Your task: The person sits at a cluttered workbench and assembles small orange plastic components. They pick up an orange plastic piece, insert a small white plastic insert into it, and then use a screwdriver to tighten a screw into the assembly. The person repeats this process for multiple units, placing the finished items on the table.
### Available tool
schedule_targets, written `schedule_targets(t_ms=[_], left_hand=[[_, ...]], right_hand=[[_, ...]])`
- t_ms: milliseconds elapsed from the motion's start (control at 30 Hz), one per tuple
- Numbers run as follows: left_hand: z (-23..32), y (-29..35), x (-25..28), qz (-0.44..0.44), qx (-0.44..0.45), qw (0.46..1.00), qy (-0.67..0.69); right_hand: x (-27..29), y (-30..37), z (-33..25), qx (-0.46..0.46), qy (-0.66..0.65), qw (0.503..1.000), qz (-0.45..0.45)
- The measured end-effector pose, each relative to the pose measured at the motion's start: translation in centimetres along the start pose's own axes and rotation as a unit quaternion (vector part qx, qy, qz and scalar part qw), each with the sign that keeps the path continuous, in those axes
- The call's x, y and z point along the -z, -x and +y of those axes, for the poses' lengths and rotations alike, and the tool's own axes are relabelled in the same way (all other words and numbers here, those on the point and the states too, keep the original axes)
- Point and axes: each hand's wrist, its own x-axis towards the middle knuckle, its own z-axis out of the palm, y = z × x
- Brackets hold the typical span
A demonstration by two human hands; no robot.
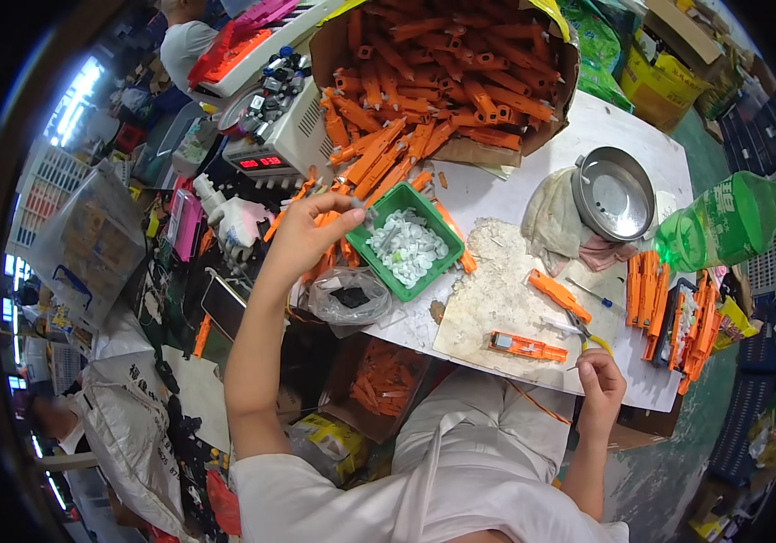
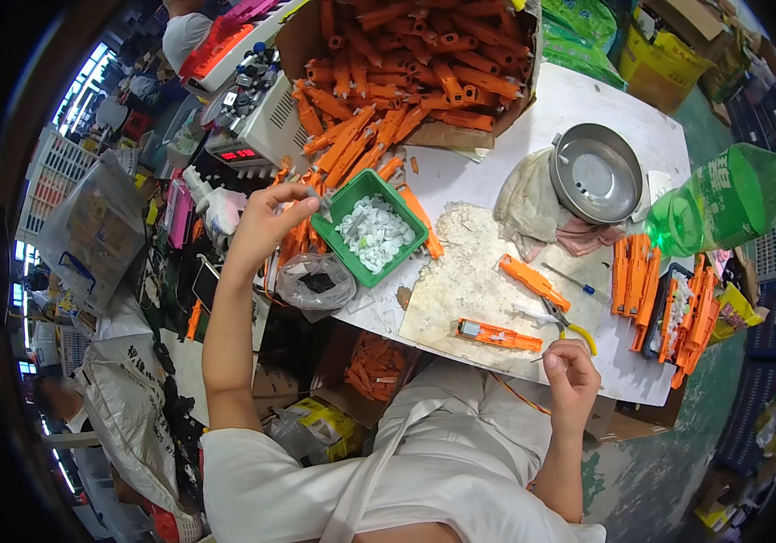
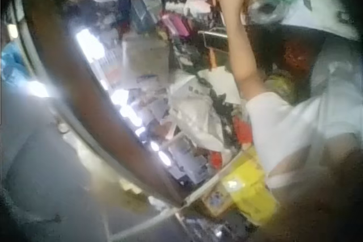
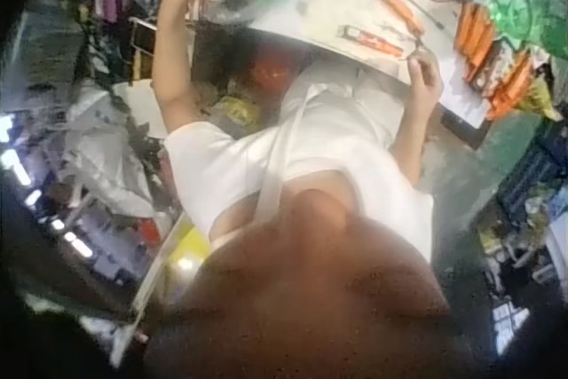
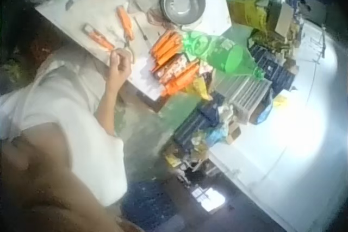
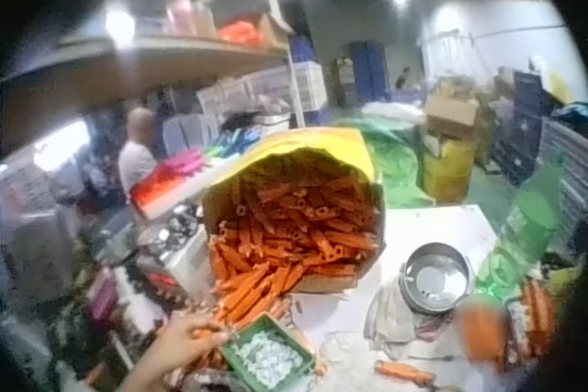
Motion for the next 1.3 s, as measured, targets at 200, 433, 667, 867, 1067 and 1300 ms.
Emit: schedule_targets(t_ms=[200, 433, 667, 867, 1067, 1300], left_hand=[[-2.8, 0.4, 1.7, 0.119, -0.066, 0.984, -0.112], [-4.5, -0.3, 4.8, 0.219, -0.090, 0.857, -0.457], [-4.1, -0.8, 3.0, 0.286, -0.126, 0.819, -0.481], [-0.4, 0.2, -3.7, 0.120, -0.304, 0.867, -0.377], [-0.4, -2.1, -8.0, 0.040, -0.330, 0.805, -0.492], [0.2, -1.6, -7.1, -0.036, -0.286, 0.838, -0.463]], right_hand=[[-0.1, 0.0, -0.1, 0.004, 0.003, 1.000, -0.004], [0.4, 0.3, 0.3, -0.013, -0.003, 1.000, 0.005], [0.4, 0.4, 0.4, -0.011, -0.002, 1.000, 0.009], [0.4, 0.3, 0.8, -0.019, 0.004, 1.000, 0.009], [-0.6, 0.3, -0.3, -0.014, 0.006, 1.000, -0.012], [0.6, 0.4, 0.8, -0.018, 0.020, 1.000, 0.010]])
